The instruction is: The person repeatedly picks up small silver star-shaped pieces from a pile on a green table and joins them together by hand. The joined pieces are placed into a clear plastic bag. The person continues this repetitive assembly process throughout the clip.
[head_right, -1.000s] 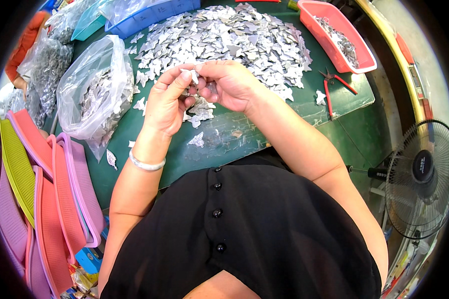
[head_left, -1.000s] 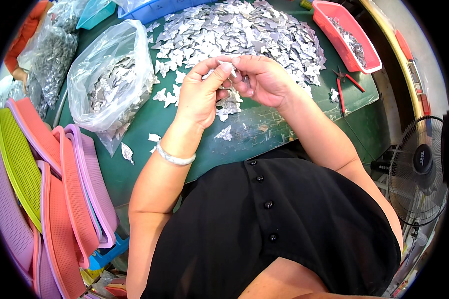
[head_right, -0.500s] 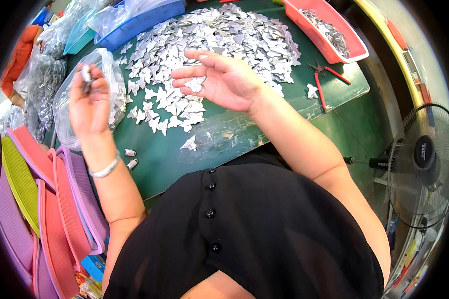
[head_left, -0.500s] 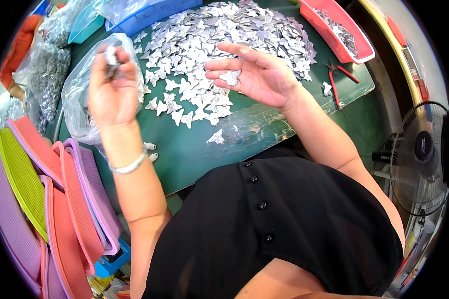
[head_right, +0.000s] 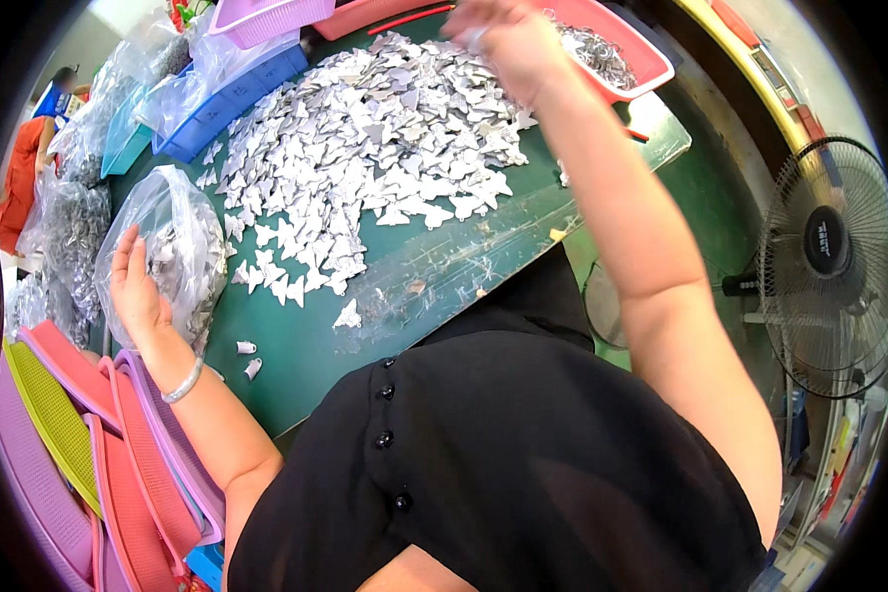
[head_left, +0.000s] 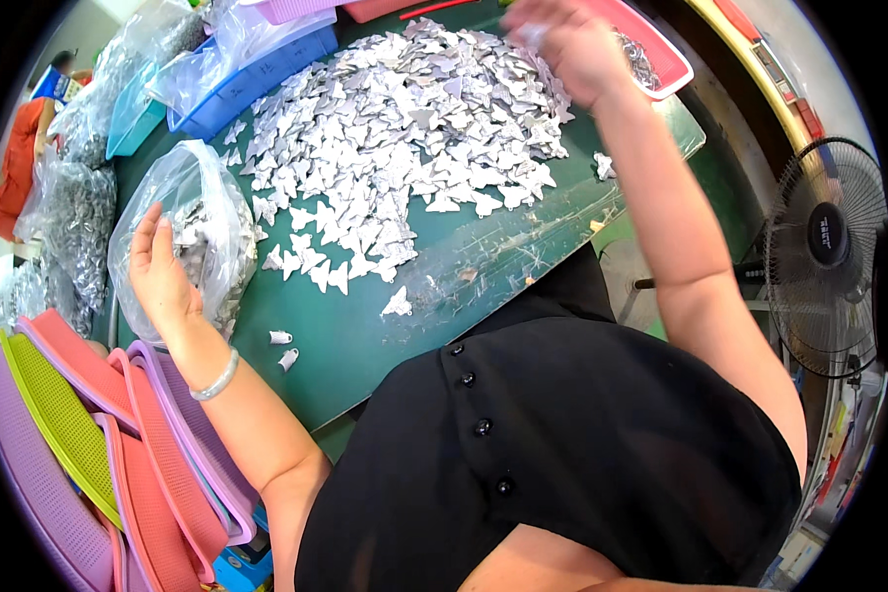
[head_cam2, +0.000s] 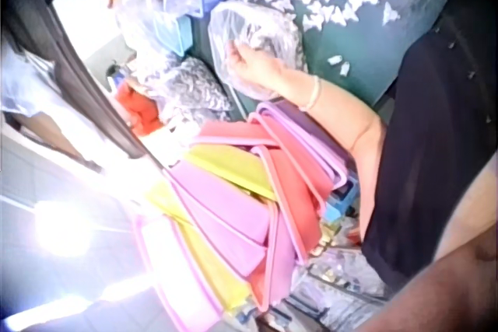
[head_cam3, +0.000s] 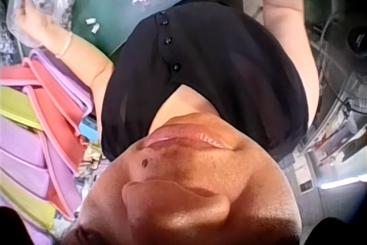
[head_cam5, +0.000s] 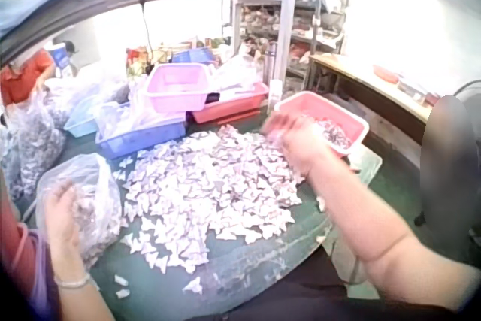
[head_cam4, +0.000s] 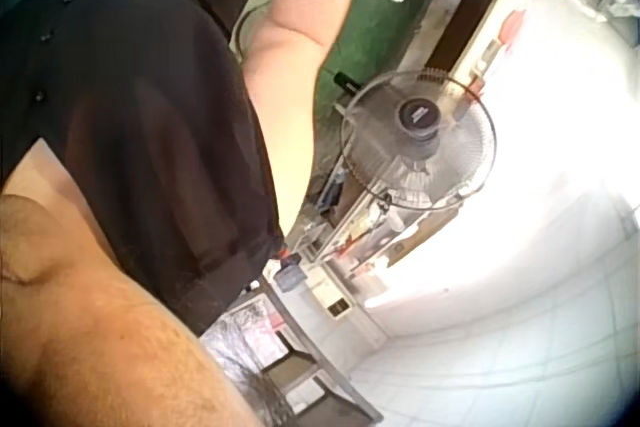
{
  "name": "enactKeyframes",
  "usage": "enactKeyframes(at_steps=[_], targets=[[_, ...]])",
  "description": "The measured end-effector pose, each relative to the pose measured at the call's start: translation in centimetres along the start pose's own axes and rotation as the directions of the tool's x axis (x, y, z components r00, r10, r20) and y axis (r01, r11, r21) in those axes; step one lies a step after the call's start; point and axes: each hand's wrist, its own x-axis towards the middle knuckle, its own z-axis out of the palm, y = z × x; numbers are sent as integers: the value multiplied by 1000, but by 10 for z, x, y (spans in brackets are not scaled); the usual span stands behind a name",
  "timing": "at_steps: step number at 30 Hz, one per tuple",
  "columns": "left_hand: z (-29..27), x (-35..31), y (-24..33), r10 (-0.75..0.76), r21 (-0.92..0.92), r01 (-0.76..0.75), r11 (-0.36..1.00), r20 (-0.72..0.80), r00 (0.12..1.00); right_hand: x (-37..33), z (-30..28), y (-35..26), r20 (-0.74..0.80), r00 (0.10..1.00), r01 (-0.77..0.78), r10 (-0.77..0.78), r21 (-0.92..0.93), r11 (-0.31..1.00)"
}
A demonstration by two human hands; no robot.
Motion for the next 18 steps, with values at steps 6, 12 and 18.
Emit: enactKeyframes(at_steps=[6, 12, 18], targets=[[42, -27, 16, 364, 144, -359, 922, -11, 931, 46, -101, -15, -291, 894, 119, -339, -576, 808], [71, -72, 15, 524, 162, -568, 807, 247, 815, -19, -40, 4, 253, 941, 328, -226, -848, 416], [88, -86, 9, 406, 55, -457, 888, 373, 834, -73, -8, 55, 222, 966, 186, 133, -953, 238]])
